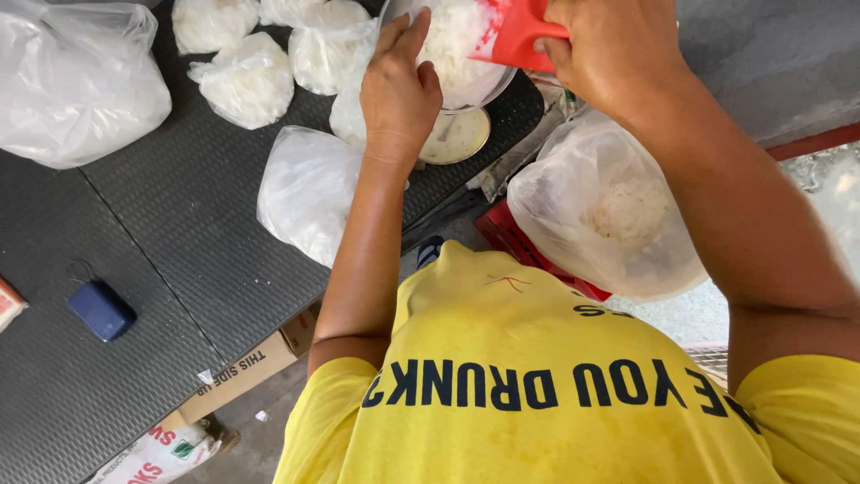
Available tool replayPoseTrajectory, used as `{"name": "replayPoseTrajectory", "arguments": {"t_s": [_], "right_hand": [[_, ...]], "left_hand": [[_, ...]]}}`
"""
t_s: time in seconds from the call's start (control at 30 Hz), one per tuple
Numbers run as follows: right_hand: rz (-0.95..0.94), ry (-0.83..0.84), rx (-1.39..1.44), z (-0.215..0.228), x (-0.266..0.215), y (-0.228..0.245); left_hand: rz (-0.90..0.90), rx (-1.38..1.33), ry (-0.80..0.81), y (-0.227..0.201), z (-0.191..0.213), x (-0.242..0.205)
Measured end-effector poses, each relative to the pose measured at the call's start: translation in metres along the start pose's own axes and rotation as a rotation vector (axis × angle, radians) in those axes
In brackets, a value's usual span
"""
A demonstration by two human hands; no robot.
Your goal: Scooping a white powder, likely salt, from a large bag into smaller individual plastic bags and tying them.
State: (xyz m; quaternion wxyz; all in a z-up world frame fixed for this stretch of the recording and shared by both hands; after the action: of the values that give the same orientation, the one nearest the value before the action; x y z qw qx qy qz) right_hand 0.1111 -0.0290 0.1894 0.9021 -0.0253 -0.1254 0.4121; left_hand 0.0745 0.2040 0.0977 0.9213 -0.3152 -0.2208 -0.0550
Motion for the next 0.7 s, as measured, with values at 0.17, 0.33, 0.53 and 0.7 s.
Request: {"name": "replayPoseTrajectory", "arguments": {"t_s": [0.17,0.33,0.53,0.7], "right_hand": [[-0.027,-0.023,-0.006,0.015,-0.003,0.005],[-0.059,-0.019,0.056,0.008,-0.006,0.001],[-0.056,-0.005,0.073,0.011,-0.004,0.0],[-0.035,0.012,-0.003,0.012,-0.002,0.006]], "left_hand": [[-0.044,-0.091,0.004,-0.003,0.002,-0.001],[0.034,-0.226,0.065,-0.008,0.008,0.003],[-0.014,-0.309,0.049,-0.002,0.002,0.002],[0.008,-0.338,0.048,-0.003,0.004,0.003]]}}
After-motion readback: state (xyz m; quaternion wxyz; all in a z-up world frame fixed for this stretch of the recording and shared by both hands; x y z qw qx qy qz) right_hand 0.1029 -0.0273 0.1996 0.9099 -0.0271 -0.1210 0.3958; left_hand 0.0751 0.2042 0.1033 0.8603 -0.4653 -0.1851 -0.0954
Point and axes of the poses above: each hand's wrist, its own x-axis towards the middle knuckle, its own z-axis out of the back of the hand, y = z × x, the point moved 5 cm from there along x, towards the middle knuckle, and after that the axes turned 15 degrees about y, right-handed, at the moved point
